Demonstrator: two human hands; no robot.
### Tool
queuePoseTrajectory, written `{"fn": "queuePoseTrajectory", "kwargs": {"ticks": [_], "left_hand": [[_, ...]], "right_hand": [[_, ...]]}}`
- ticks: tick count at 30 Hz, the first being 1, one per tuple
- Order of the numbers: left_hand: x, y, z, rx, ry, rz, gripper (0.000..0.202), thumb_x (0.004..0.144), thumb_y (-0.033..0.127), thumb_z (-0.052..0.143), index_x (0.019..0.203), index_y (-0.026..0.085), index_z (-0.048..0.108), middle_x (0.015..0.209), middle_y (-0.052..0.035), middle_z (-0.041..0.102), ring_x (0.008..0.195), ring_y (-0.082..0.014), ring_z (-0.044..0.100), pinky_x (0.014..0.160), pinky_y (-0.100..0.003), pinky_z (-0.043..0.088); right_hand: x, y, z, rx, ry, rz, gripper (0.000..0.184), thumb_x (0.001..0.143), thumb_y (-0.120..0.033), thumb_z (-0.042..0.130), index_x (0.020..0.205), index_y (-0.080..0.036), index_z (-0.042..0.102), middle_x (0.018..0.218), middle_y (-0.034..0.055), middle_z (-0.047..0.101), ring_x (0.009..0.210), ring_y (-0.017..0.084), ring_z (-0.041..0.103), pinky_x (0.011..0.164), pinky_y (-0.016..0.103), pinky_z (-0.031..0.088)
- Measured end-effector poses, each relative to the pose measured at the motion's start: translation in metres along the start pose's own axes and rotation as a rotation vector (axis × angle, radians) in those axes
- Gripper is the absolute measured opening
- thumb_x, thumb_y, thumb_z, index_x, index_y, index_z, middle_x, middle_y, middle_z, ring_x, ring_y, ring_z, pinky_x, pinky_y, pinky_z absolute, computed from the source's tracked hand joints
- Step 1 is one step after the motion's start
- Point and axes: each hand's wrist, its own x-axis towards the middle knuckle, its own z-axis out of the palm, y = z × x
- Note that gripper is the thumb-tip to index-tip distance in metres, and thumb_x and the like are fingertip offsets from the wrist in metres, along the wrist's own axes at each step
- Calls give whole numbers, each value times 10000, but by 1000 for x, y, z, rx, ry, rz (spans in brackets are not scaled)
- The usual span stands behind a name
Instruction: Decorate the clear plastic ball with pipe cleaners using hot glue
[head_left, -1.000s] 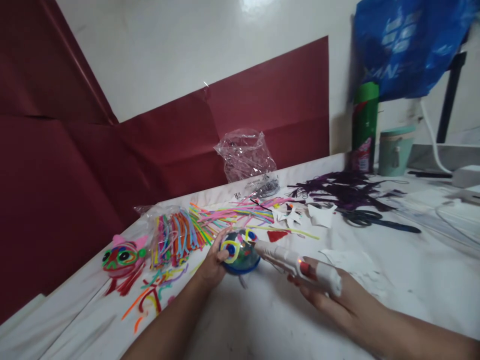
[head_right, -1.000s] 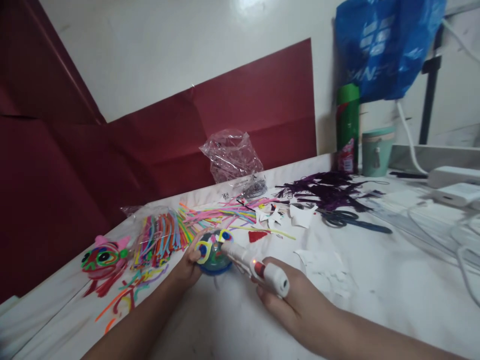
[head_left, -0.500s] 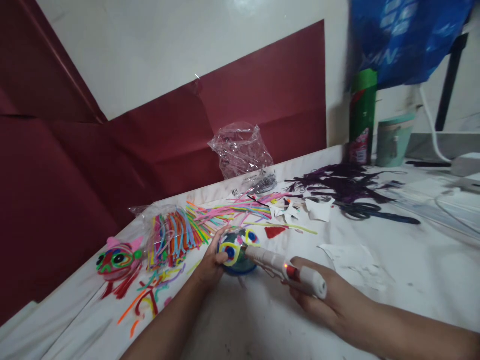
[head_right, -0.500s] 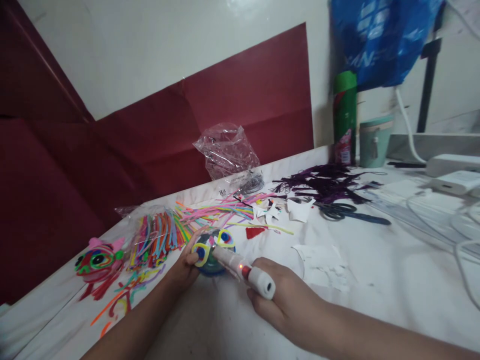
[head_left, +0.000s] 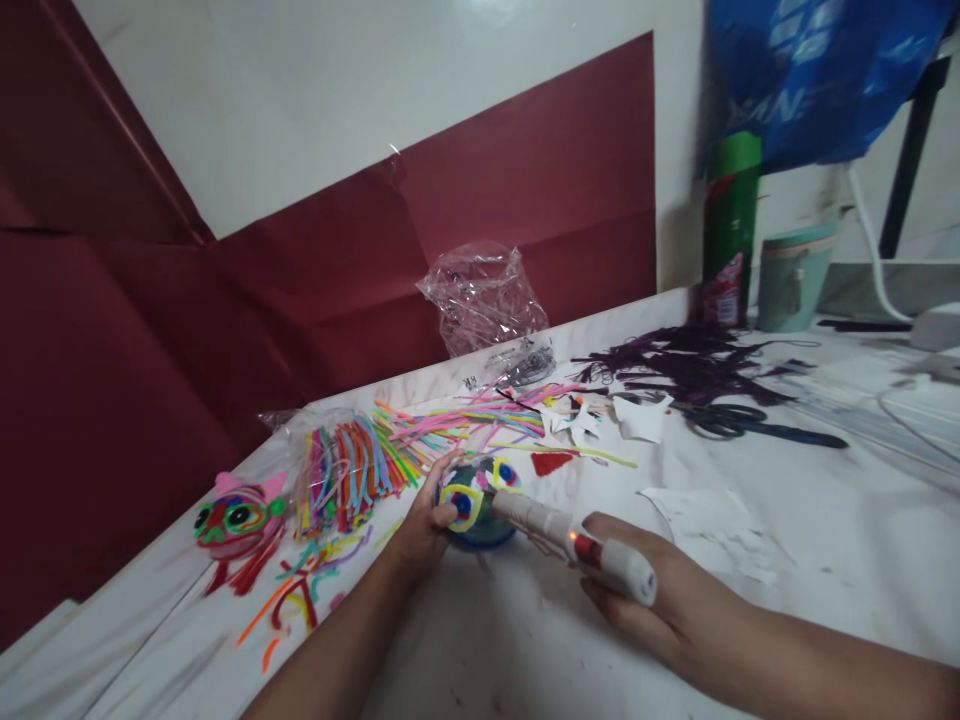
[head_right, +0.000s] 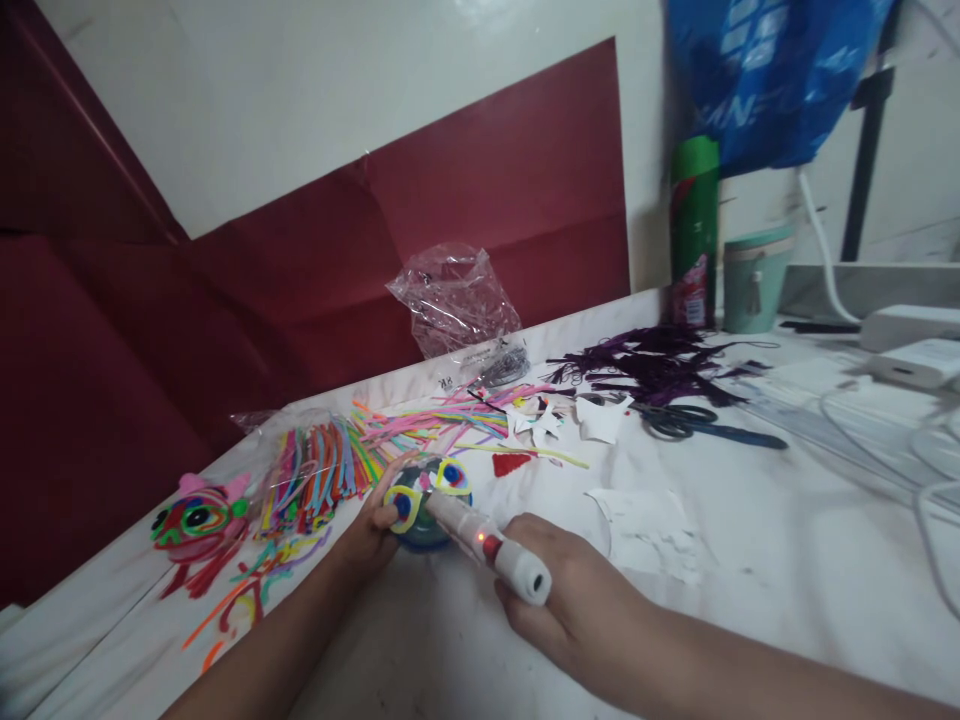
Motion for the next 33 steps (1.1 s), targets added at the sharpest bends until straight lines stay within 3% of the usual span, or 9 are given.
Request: {"fn": "queuePoseTrajectory", "kwargs": {"ticks": [19,25,33], "left_hand": [[-9,20,21,42,-7,-21,910,533,194,783,1365,227,417,1135,-127,667,1051,-355,615,898,-429,491],[-6,15,20,26,21,-4,902,533,246,785,1358,204,421,1074,-117,694,1112,-358,586,931,-420,477],[-1,4,6,-29,-12,12,963,511,303,812,1371,218,389,1143,-132,664,1094,-370,595,908,-443,491]], "right_hand": [[-1,2,3,-45,19,-26,162,799,-133,480,696,-227,397,642,-21,498,560,132,475,498,218,394],[-1,-1,1,-33,-4,-38,164,796,-134,465,690,-228,382,632,-26,476,541,123,443,489,217,392],[4,-6,-1,-35,-10,-36,162,818,-187,412,679,-234,344,616,-22,452,517,126,421,469,230,386]]}}
